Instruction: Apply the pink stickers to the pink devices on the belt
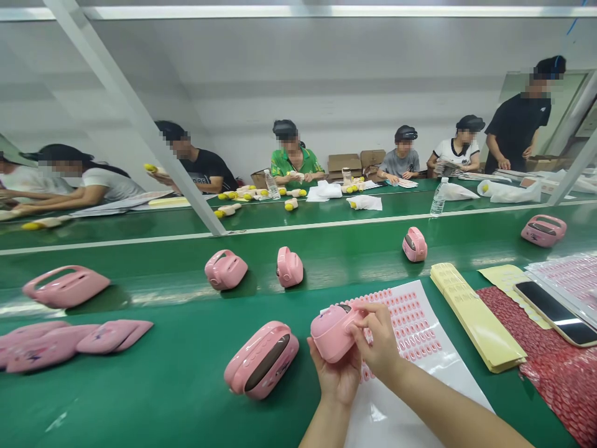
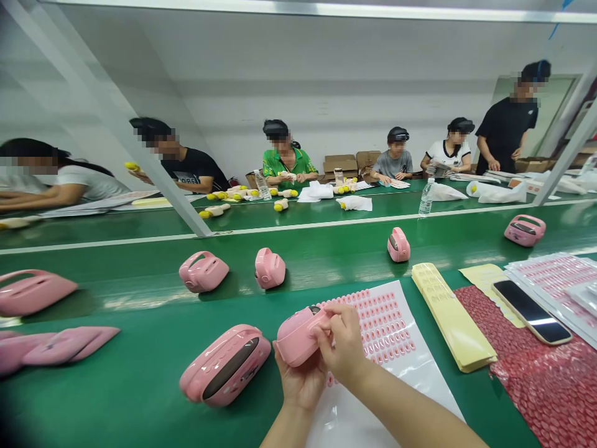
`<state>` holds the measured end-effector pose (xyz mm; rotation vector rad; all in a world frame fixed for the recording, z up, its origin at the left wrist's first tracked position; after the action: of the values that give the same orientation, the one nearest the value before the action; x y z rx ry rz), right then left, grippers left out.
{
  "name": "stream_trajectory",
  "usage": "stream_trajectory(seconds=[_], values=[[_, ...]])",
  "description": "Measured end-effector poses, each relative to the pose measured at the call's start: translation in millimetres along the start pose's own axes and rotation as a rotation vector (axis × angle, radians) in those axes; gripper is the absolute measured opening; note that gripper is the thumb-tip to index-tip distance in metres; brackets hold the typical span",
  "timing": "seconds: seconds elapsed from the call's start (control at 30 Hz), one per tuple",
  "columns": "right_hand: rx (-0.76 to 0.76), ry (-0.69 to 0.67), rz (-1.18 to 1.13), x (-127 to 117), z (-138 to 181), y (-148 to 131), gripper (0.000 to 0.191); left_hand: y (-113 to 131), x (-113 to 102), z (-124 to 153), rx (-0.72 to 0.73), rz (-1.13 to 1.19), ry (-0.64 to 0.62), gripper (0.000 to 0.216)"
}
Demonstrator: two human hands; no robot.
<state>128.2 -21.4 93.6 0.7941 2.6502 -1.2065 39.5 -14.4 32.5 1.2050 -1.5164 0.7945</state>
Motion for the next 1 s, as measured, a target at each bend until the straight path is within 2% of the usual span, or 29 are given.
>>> stream_trajectory(seconds=[0.1, 0.13, 0.23, 0.3, 0.4, 0.47, 0.57, 0.63, 0.73, 0.83, 0.93, 1.0], values=[[-0.159, -0.073, 0.123, 0, 0, 0, 0.005, -1, 0, 1, -0.02, -0.002, -0.006, 0.06], [-0.154, -0.084, 0.14, 0, 0, 2, 0.012, -1, -1, 1, -0.021, -0.009, -0.007, 0.061], [0.008, -0.097, 0.113, 3, 2, 8, 0.043, -1, -3, 3, -0.019, -0.027, -0.005, 0.064], [0.105, -0.124, 0.058, 8, 4, 13, 0.05, -2, -5, 4, -0.027, -0.018, -0.015, 0.063], [0.102, -0.218, -0.032, 13, -2, 26, 0.043, 2, -6, 4, -0.043, 0.002, -0.044, 0.061], [0.09, -0.249, -0.022, 8, -16, 45, 0.036, 7, -7, 4, -0.063, -0.012, -0.061, 0.063], [0.136, -0.17, 0.207, -17, -44, 83, 0.028, 18, -8, 2, -0.045, -0.056, -0.058, 0.056], [0.202, -0.223, 0.325, -30, -56, 106, 0.017, 23, -9, 0, 0.008, -0.075, -0.044, 0.047], [0.291, -0.321, 0.338, -38, -61, 124, 0.008, 25, -10, -3, 0.055, -0.14, 0.008, 0.039], [0.339, -0.295, 0.307, -41, -60, 123, 0.008, 23, -12, -4, 0.074, -0.31, 0.185, 0.043], [0.401, -0.251, 0.226, -45, -61, 105, 0.009, 18, -8, 0, 0.16, -0.678, 0.358, 0.074], [0.451, -0.283, 0.005, -47, -61, 84, 0.012, 12, 0, 4, 0.215, -0.968, 0.39, 0.093]])
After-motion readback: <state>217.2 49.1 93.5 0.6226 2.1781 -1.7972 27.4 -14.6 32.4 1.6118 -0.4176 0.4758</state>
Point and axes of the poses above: each hand's wrist, its own z-axis away from the middle knuckle, its own x-axis out of the palm, y = z × x, the point moved 4 cm from there along -z, towards the middle knuckle, and after that the axes turned 2 degrees about z, right-handed, at the moved point
